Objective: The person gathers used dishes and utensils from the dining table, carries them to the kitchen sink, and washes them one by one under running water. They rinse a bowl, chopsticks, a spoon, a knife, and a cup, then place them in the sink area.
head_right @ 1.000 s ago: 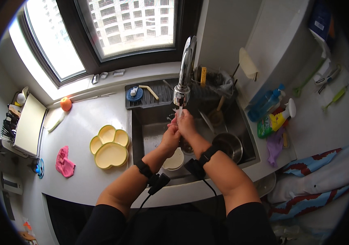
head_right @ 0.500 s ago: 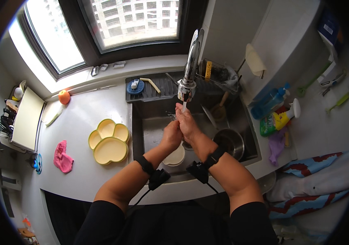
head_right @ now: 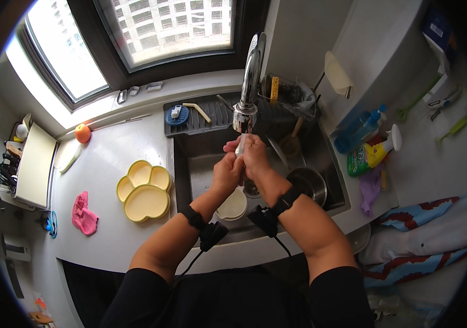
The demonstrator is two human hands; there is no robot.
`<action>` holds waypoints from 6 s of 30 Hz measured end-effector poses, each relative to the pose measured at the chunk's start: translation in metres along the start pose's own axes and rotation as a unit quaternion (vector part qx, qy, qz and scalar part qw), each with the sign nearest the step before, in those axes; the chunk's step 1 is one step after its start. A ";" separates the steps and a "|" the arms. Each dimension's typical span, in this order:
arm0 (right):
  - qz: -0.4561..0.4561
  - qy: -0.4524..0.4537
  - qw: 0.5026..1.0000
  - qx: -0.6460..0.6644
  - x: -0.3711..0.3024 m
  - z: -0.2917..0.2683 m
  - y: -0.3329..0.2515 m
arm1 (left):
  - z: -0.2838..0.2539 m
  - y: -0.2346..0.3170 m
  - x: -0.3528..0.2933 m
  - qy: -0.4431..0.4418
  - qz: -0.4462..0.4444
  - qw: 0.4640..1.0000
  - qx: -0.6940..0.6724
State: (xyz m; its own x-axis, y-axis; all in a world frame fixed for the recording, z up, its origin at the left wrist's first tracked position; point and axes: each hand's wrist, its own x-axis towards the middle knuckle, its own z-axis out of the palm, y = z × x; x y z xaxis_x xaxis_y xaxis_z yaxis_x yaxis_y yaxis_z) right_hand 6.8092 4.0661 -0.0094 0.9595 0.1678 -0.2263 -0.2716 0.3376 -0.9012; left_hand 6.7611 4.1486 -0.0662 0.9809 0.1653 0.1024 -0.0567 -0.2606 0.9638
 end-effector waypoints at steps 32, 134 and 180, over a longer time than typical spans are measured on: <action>-0.015 -0.046 0.997 -0.063 0.006 -0.037 0.021 | -0.001 -0.005 -0.001 -0.034 -0.022 0.999 -0.029; 0.077 0.132 0.982 -0.107 0.001 -0.016 0.071 | -0.537 -0.059 -0.124 0.172 0.033 0.966 0.188; -0.271 0.183 0.934 -0.143 0.101 -0.165 -0.179 | -0.007 -0.138 0.003 -0.141 -0.277 0.895 0.321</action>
State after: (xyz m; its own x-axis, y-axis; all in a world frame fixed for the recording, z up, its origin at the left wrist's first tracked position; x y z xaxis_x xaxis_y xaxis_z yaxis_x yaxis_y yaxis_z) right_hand 6.9671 3.8702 0.0680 0.9260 -0.3012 0.2277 0.2425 0.0120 -0.9701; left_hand 6.7706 4.1922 -0.1976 0.8382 0.2161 -0.5007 0.4833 -0.7196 0.4986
